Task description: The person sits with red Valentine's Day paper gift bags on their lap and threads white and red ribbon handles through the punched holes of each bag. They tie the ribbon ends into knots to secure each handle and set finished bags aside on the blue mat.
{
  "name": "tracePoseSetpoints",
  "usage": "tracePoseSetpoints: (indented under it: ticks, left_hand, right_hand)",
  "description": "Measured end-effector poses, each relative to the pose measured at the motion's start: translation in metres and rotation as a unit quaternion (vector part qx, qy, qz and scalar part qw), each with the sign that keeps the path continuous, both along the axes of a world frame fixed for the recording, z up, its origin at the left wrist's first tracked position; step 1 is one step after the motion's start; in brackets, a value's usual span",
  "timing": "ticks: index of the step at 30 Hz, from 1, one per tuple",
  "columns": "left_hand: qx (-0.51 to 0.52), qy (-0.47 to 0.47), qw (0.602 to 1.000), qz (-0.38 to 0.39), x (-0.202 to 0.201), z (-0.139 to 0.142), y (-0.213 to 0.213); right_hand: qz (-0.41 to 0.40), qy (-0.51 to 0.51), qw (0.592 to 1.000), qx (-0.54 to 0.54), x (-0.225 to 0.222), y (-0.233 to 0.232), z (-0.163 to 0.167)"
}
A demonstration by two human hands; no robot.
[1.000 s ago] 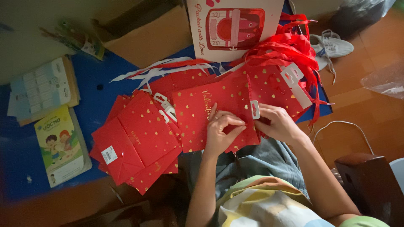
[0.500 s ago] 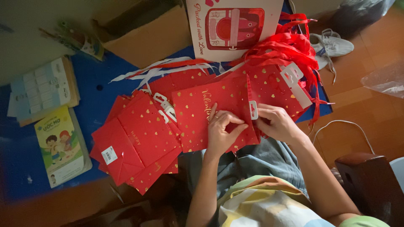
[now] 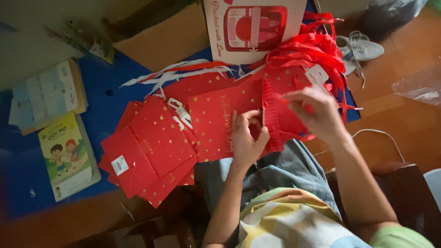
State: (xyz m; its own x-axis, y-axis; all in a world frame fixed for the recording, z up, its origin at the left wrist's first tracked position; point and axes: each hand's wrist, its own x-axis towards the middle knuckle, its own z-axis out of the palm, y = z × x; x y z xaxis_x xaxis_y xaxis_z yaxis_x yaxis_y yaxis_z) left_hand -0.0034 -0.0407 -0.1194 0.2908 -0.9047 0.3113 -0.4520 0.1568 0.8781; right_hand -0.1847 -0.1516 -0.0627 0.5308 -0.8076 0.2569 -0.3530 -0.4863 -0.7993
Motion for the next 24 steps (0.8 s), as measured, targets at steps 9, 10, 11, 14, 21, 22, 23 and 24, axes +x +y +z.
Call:
tracePoseSetpoints:
  ticks: [9,10,11,14,21,22,23,24]
  left_hand:
    - [-0.006,0.050,0.999,0.015,0.000,-0.010,0.005]
    - [-0.006,0.045,0.999,0.016,0.000,-0.010,0.004]
    - [-0.006,0.040,0.999,0.018,0.000,-0.011,0.003]
    - [-0.019,0.009,1.000,0.018,0.000,-0.011,0.003]
    - [-0.025,-0.007,1.000,0.011,0.000,-0.011,0.003]
    - [-0.028,-0.009,0.999,0.013,0.000,-0.011,0.003]
    - [-0.029,-0.011,0.999,0.013,0.000,-0.012,0.003]
    - [-0.014,-0.005,1.000,0.002,0.000,-0.011,0.003]
  right_hand:
    - [-0.035,-0.175,0.984,0.017,0.014,-0.031,0.067]
    - [-0.013,-0.236,0.971,0.029,0.021,-0.037,0.073]
    - [0.010,-0.296,0.954,0.040,0.026,-0.044,0.079]
    - [0.014,-0.321,0.946,0.033,0.037,-0.059,0.091]
    - [-0.018,-0.357,0.926,0.119,0.031,-0.091,0.045]
    - [-0.011,-0.364,0.921,0.134,0.022,-0.092,0.032]
    - [-0.006,-0.371,0.916,0.150,0.012,-0.093,0.019]
    - [-0.025,-0.364,0.919,0.148,0.003,-0.092,0.007]
